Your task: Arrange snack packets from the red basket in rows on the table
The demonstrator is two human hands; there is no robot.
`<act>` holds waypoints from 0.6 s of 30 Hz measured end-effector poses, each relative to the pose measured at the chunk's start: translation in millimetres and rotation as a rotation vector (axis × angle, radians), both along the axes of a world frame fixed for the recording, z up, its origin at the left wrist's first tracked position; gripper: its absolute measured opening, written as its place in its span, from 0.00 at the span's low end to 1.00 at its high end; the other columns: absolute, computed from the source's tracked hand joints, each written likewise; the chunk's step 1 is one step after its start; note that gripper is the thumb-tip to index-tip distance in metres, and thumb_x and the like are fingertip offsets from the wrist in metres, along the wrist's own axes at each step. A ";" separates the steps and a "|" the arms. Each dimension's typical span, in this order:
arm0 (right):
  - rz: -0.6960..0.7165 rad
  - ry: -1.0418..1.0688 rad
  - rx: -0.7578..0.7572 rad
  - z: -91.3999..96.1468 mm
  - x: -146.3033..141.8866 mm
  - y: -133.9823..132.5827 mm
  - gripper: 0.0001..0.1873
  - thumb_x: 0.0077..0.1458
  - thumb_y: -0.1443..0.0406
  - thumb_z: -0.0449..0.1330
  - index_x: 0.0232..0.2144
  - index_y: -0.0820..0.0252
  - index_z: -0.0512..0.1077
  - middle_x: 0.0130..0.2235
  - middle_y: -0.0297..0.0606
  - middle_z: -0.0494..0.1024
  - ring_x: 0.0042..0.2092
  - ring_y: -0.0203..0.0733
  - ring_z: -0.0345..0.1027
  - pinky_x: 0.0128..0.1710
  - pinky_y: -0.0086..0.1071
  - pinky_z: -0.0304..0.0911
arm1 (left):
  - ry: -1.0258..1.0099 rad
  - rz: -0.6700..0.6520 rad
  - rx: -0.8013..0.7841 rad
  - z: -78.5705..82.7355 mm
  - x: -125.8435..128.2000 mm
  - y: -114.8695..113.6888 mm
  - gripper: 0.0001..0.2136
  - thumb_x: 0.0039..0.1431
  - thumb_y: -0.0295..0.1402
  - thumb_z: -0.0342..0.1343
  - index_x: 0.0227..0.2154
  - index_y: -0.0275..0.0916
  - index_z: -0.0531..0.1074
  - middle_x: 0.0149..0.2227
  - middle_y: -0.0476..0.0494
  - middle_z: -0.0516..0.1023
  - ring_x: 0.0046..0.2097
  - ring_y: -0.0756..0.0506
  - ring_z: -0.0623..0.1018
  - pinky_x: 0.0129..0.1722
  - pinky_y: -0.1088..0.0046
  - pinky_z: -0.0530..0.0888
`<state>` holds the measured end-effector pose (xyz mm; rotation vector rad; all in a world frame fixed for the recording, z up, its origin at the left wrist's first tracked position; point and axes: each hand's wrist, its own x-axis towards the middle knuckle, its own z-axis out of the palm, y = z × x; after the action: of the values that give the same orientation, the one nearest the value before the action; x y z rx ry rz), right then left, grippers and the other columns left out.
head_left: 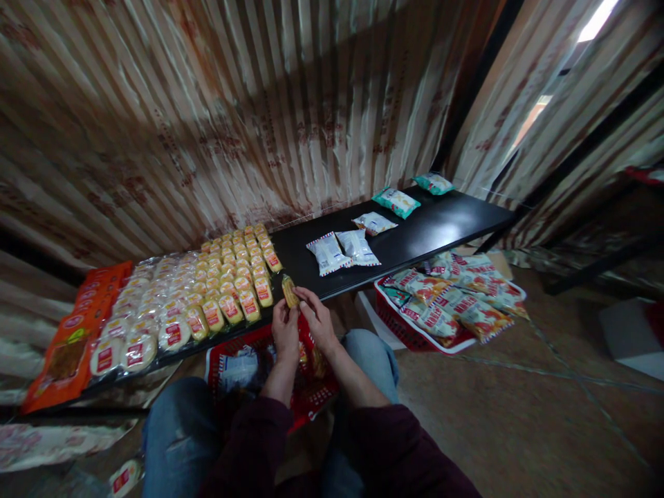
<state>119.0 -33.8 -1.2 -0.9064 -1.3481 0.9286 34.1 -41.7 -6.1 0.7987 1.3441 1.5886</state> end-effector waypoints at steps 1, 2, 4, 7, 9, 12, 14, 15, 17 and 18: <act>0.021 0.007 0.002 -0.2 -0.8 -0.1 0.19 0.60 0.57 0.52 0.51 0.55 0.69 0.52 0.43 0.74 0.55 0.44 0.68 0.57 0.43 0.61 | -0.030 0.018 -0.008 -0.1 -0.9 0.9 0.12 0.53 0.32 0.57 0.42 0.39 0.70 0.47 0.41 0.77 0.49 0.47 0.76 0.51 0.69 0.70; 0.039 0.020 0.002 0.1 -1.9 -0.5 0.19 0.60 0.56 0.52 0.51 0.55 0.69 0.52 0.42 0.75 0.54 0.44 0.68 0.56 0.42 0.62 | -0.064 0.036 -0.016 0.2 -1.9 1.5 0.13 0.53 0.33 0.57 0.42 0.39 0.70 0.46 0.42 0.77 0.47 0.47 0.76 0.50 0.69 0.71; 0.066 0.050 0.004 1.7 -4.5 -1.8 0.19 0.60 0.56 0.52 0.51 0.55 0.69 0.52 0.42 0.75 0.54 0.44 0.69 0.55 0.42 0.64 | -0.148 0.061 -0.028 2.0 -3.8 2.3 0.13 0.51 0.33 0.57 0.41 0.38 0.70 0.44 0.43 0.78 0.45 0.47 0.77 0.47 0.70 0.71; 0.058 0.067 0.013 3.7 -8.5 -3.9 0.19 0.61 0.56 0.51 0.50 0.55 0.70 0.52 0.41 0.75 0.53 0.44 0.69 0.56 0.41 0.63 | -0.273 0.077 -0.035 7.3 -6.0 2.7 0.12 0.48 0.33 0.57 0.37 0.37 0.71 0.39 0.45 0.78 0.42 0.48 0.77 0.45 0.71 0.71; 0.040 0.053 0.019 3.8 -10.2 -4.8 0.19 0.61 0.57 0.51 0.50 0.55 0.70 0.52 0.41 0.74 0.54 0.44 0.68 0.56 0.41 0.63 | -0.328 0.091 -0.031 11.0 -6.8 3.0 0.10 0.46 0.31 0.58 0.34 0.37 0.71 0.35 0.46 0.78 0.40 0.49 0.77 0.44 0.71 0.71; -0.032 0.006 0.038 2.8 -11.0 -5.1 0.18 0.60 0.58 0.52 0.49 0.54 0.71 0.51 0.41 0.74 0.54 0.44 0.66 0.56 0.41 0.62 | -0.380 0.083 -0.025 15.2 -7.9 4.1 0.08 0.43 0.30 0.58 0.29 0.36 0.71 0.31 0.47 0.78 0.37 0.49 0.78 0.45 0.70 0.71; -0.107 -0.036 0.042 2.0 -10.5 -4.8 0.16 0.58 0.59 0.53 0.47 0.54 0.73 0.50 0.41 0.75 0.53 0.45 0.67 0.56 0.42 0.61 | -0.416 0.070 -0.033 18.1 -8.2 5.0 0.06 0.43 0.28 0.59 0.27 0.36 0.71 0.29 0.48 0.77 0.36 0.49 0.78 0.45 0.70 0.72; -0.133 -0.049 0.036 1.7 -10.1 -4.5 0.16 0.58 0.59 0.53 0.46 0.54 0.73 0.49 0.41 0.76 0.52 0.45 0.67 0.56 0.42 0.61 | -0.439 0.069 -0.040 19.9 -8.1 5.4 0.05 0.43 0.27 0.59 0.27 0.35 0.71 0.29 0.47 0.77 0.35 0.49 0.78 0.46 0.70 0.72; -0.152 -0.049 0.013 1.3 -9.4 -3.7 0.16 0.58 0.59 0.52 0.46 0.54 0.73 0.48 0.41 0.76 0.51 0.45 0.68 0.55 0.42 0.62 | -0.491 0.077 -0.063 24.5 -7.3 5.9 0.04 0.45 0.25 0.59 0.27 0.35 0.71 0.30 0.45 0.78 0.35 0.50 0.78 0.46 0.70 0.73; -0.145 -0.036 0.003 1.2 -9.2 -3.2 0.17 0.58 0.59 0.52 0.46 0.55 0.73 0.48 0.41 0.76 0.51 0.45 0.68 0.55 0.42 0.62 | -0.520 0.084 -0.079 27.1 -6.6 6.0 0.03 0.46 0.24 0.58 0.27 0.35 0.71 0.30 0.45 0.78 0.35 0.50 0.79 0.46 0.70 0.73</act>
<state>109.8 -36.9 0.0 -1.0089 -1.2958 0.8021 27.5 -35.7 21.0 0.2509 1.0589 1.6497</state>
